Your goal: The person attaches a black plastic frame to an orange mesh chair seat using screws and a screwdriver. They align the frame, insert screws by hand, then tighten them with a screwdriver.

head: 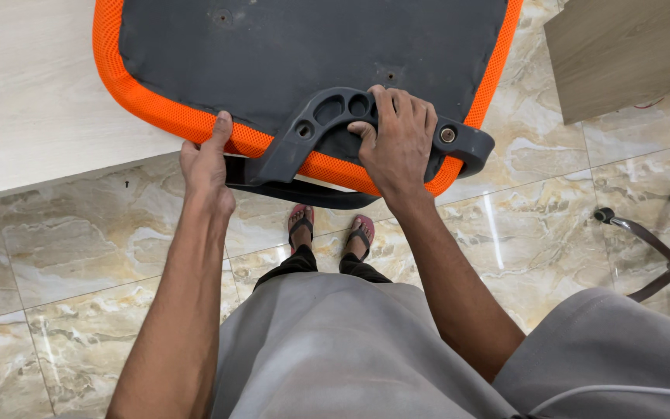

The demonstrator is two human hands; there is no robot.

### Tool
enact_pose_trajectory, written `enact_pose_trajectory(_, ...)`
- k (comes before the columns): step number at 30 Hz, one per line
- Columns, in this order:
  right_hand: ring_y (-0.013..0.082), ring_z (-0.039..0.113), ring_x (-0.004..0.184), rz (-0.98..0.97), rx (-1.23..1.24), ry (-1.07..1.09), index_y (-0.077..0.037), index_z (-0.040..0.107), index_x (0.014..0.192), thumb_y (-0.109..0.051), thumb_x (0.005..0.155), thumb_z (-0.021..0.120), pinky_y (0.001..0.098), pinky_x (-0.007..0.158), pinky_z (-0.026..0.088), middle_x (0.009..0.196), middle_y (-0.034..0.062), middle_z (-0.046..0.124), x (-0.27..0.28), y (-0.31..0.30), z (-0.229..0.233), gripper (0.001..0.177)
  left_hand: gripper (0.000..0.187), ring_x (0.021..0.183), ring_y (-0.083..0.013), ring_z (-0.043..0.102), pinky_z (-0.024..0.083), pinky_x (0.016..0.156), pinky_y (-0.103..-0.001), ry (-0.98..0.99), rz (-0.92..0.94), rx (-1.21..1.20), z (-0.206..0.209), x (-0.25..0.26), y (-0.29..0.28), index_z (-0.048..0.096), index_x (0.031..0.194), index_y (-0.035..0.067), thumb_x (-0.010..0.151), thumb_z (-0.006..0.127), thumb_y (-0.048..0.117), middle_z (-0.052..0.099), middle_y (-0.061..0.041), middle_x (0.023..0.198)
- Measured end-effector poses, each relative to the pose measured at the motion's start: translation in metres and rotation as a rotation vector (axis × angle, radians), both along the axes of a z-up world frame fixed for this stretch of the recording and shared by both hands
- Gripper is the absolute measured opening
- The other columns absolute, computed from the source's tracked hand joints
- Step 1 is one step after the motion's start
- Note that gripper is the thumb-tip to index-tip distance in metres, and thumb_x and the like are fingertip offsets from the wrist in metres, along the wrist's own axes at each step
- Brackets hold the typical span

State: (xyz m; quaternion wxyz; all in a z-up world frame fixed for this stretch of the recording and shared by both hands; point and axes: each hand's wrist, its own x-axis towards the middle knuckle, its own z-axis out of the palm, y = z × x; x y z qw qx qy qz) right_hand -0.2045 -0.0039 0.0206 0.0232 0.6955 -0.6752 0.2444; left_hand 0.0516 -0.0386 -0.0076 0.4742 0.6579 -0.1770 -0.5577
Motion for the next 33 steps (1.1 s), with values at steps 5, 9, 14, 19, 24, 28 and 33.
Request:
enact_pose_trajectory(5, 0.0308, 0.054, 0.122, 0.006, -0.012, -0.014, -0.008, 0.063, 0.131, -0.03, 0.094, 0.078, 0.0507, 0.11, 0.034, 0.121, 0.0118, 0.063, -0.012, 0.002, 0.002, 0.046, 0.067, 0.141, -0.0277, 0.045, 0.015, 0.123, -0.054, 0.02, 0.016, -0.018, -0.007, -0.011, 0.011, 0.051, 0.132, 0.008, 0.081, 0.081, 0.039, 0.06, -0.013, 0.138)
enact_pose_trajectory(9, 0.0306, 0.055, 0.12, -0.002, 0.011, -0.043, -0.008, 0.064, 0.129, -0.03, 0.092, 0.079, 0.0502, 0.109, 0.034, 0.119, 0.0113, 0.064, -0.012, 0.002, 0.003, 0.046, 0.072, 0.144, -0.0294, 0.042, 0.011, 0.123, -0.056, 0.008, -0.037, 0.001, -0.006, -0.008, 0.014, 0.052, 0.135, 0.006, 0.081, 0.081, 0.043, 0.058, -0.016, 0.141)
enact_pose_trajectory(14, 0.0305, 0.054, 0.12, -0.007, 0.01, -0.036, -0.008, 0.064, 0.129, -0.029, 0.091, 0.08, 0.0508, 0.109, 0.033, 0.119, 0.0122, 0.064, -0.012, 0.002, 0.003, 0.046, 0.076, 0.14, -0.0297, 0.043, 0.014, 0.122, -0.056, 0.012, -0.045, 0.011, -0.005, -0.008, 0.014, 0.049, 0.135, 0.007, 0.078, 0.082, 0.046, 0.058, -0.016, 0.138)
enact_pose_trajectory(19, 0.0301, 0.054, 0.122, -0.023, -0.007, -0.033, -0.007, 0.064, 0.128, -0.03, 0.09, 0.08, 0.0508, 0.109, 0.033, 0.119, 0.0132, 0.064, -0.009, 0.0, -0.002, 0.047, 0.075, 0.125, -0.0286, 0.052, 0.027, 0.118, -0.054, -0.017, -0.072, 0.044, -0.007, -0.005, 0.013, 0.052, 0.129, 0.006, 0.074, 0.081, 0.049, 0.061, -0.015, 0.127)
enact_pose_trajectory(24, 0.03, 0.055, 0.122, -0.034, -0.008, -0.026, -0.007, 0.064, 0.128, -0.029, 0.091, 0.079, 0.0505, 0.11, 0.034, 0.118, 0.0135, 0.064, -0.007, 0.0, -0.006, 0.045, 0.077, 0.123, -0.0312, 0.053, 0.036, 0.115, -0.052, -0.081, -0.072, 0.063, -0.016, -0.003, 0.01, 0.049, 0.124, 0.002, 0.076, 0.081, 0.053, 0.059, -0.021, 0.122)
enact_pose_trajectory(28, 0.0304, 0.054, 0.122, -0.046, -0.026, -0.022, -0.007, 0.064, 0.128, -0.028, 0.091, 0.079, 0.0507, 0.11, 0.033, 0.118, 0.014, 0.064, -0.003, -0.001, -0.007, 0.046, 0.077, 0.125, -0.0299, 0.049, 0.03, 0.115, -0.052, -0.078, -0.086, 0.016, -0.023, -0.001, 0.009, 0.05, 0.124, 0.002, 0.076, 0.082, 0.053, 0.06, -0.021, 0.123)
enact_pose_trajectory(33, 0.0327, 0.051, 0.121, -0.013, 0.011, -0.067, -0.009, 0.064, 0.128, -0.028, 0.092, 0.077, 0.0543, 0.109, 0.03, 0.118, 0.0147, 0.061, -0.006, -0.001, -0.003, 0.043, 0.076, 0.123, -0.0294, 0.051, 0.033, 0.112, -0.05, -0.096, -0.111, 0.067, -0.023, 0.002, 0.007, 0.051, 0.123, 0.002, 0.076, 0.083, 0.053, 0.06, -0.019, 0.121)
